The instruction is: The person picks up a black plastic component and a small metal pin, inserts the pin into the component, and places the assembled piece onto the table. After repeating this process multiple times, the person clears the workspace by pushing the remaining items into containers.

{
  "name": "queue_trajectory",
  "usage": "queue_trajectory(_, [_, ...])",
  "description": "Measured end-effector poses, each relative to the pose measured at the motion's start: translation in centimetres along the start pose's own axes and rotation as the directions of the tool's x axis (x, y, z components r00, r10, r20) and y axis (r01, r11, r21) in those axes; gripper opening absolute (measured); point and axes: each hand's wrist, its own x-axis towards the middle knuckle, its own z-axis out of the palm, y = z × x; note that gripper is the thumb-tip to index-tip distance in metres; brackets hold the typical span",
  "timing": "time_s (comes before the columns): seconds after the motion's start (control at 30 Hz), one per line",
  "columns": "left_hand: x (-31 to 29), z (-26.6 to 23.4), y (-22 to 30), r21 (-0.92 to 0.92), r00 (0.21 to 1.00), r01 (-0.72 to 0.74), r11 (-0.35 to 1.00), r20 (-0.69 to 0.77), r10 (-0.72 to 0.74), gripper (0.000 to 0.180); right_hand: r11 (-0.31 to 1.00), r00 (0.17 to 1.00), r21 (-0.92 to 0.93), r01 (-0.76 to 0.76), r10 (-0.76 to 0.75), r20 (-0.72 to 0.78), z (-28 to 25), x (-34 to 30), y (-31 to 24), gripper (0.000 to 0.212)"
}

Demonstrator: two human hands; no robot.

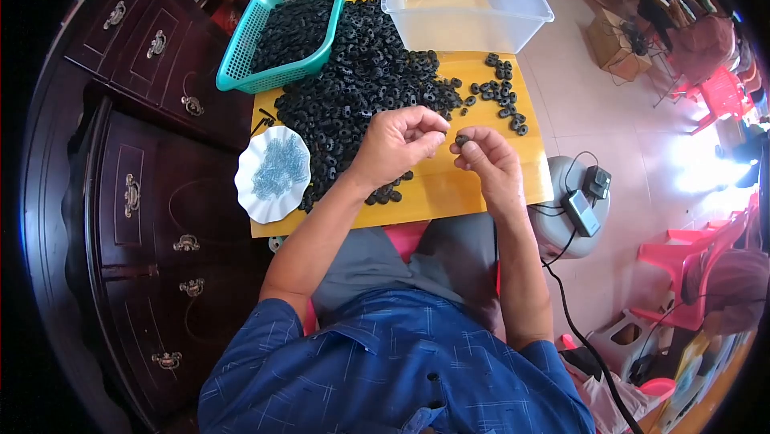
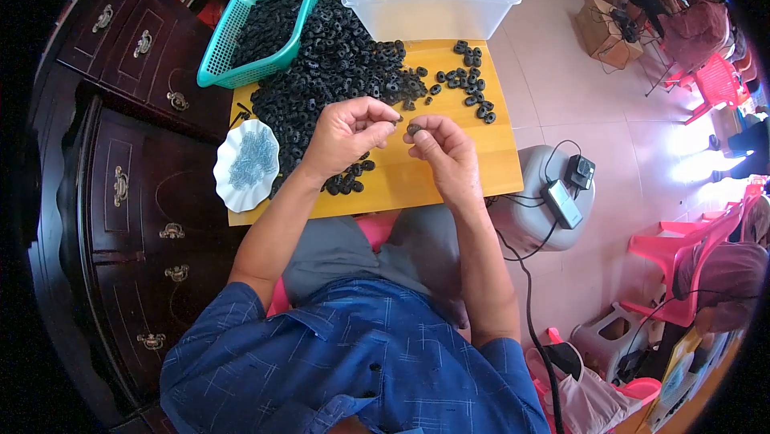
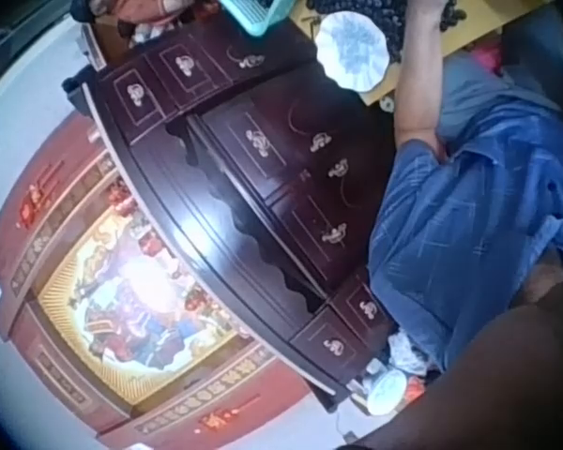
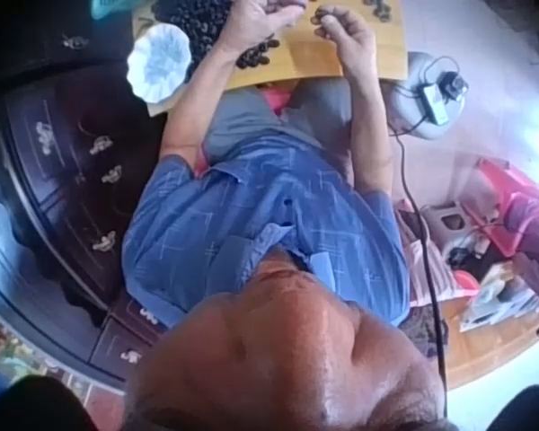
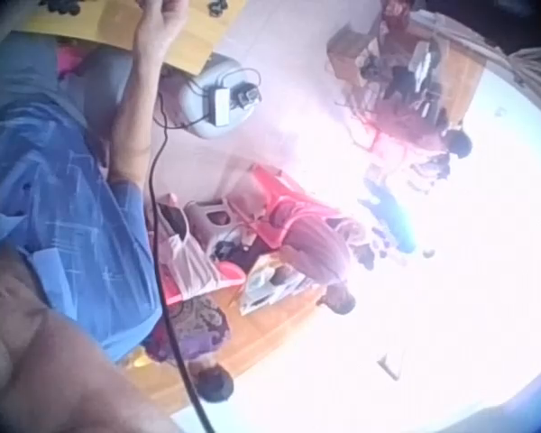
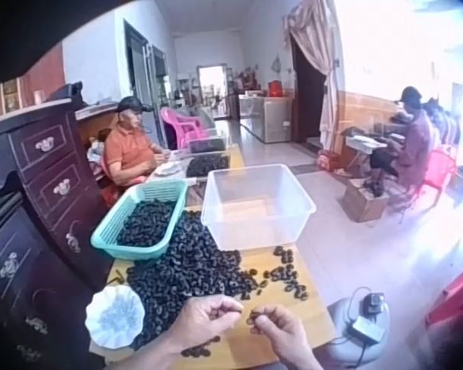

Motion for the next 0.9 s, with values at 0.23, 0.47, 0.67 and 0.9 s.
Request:
queue_trajectory(0.23, [-0.3, 0.2, 0.3, -0.069, 0.997, 0.04, 0.997, 0.07, -0.035, 0.015, 1.0, 0.999, 0.004, 0.01, -0.011, 0.036, 0.3, -0.1, 0.0, 0.018])
queue_trajectory(0.47, [0.1, -0.3, 0.3, -0.083, 0.989, 0.102, 0.991, 0.119, -0.092, 0.001, 1.0, 0.999, -0.023, 0.003, -0.002, 0.042, 0.2, -0.1, 0.2, 0.016])
queue_trajectory(0.67, [-0.3, -0.3, 0.0, -0.02, 0.988, 0.112, 0.994, 0.106, -0.109, 0.003, 0.995, 0.997, -0.097, 0.038, -0.032, 0.068, 0.3, -0.4, 0.6, 0.014])
queue_trajectory(0.9, [-1.0, -1.2, -1.0, 0.13, 0.99, 0.077, 0.988, 0.107, -0.092, 0.002, 0.932, 0.999, -0.36, 0.048, -0.04, 0.03, 1.3, -0.8, 1.2, 0.012])
